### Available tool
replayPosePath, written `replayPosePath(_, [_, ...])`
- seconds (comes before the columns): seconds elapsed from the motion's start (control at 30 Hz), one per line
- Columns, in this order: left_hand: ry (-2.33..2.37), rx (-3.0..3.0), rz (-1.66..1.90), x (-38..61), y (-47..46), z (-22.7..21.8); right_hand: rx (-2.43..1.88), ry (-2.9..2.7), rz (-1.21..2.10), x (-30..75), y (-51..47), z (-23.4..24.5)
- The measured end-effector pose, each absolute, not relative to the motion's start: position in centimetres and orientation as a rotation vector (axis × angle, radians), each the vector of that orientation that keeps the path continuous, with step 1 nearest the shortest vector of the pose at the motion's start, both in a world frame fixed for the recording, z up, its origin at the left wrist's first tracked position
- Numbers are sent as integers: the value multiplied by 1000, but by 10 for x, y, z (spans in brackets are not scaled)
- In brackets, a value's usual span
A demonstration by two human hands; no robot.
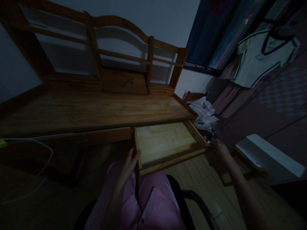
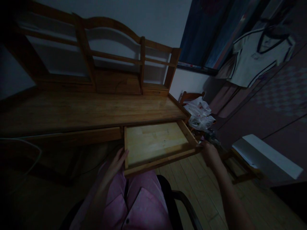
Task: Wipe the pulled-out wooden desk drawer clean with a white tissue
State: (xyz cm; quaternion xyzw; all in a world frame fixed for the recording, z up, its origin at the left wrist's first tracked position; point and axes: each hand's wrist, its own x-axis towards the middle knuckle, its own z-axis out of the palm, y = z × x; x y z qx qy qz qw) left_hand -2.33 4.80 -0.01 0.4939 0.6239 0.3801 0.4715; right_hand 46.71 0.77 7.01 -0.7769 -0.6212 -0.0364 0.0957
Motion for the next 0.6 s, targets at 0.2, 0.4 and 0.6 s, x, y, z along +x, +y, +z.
replayPosePath(0.2, [1546,1241,945,-22,49,-3,-2300,-2056,133,471,14,83])
replayPosePath(0.4, [1532,1242,957,-22,49,-2,-2343,-2043,82,468,27,94])
replayPosePath(0.6, [1491,1218,998,-24,48,-1,-2330,-2088,73,447,27,89])
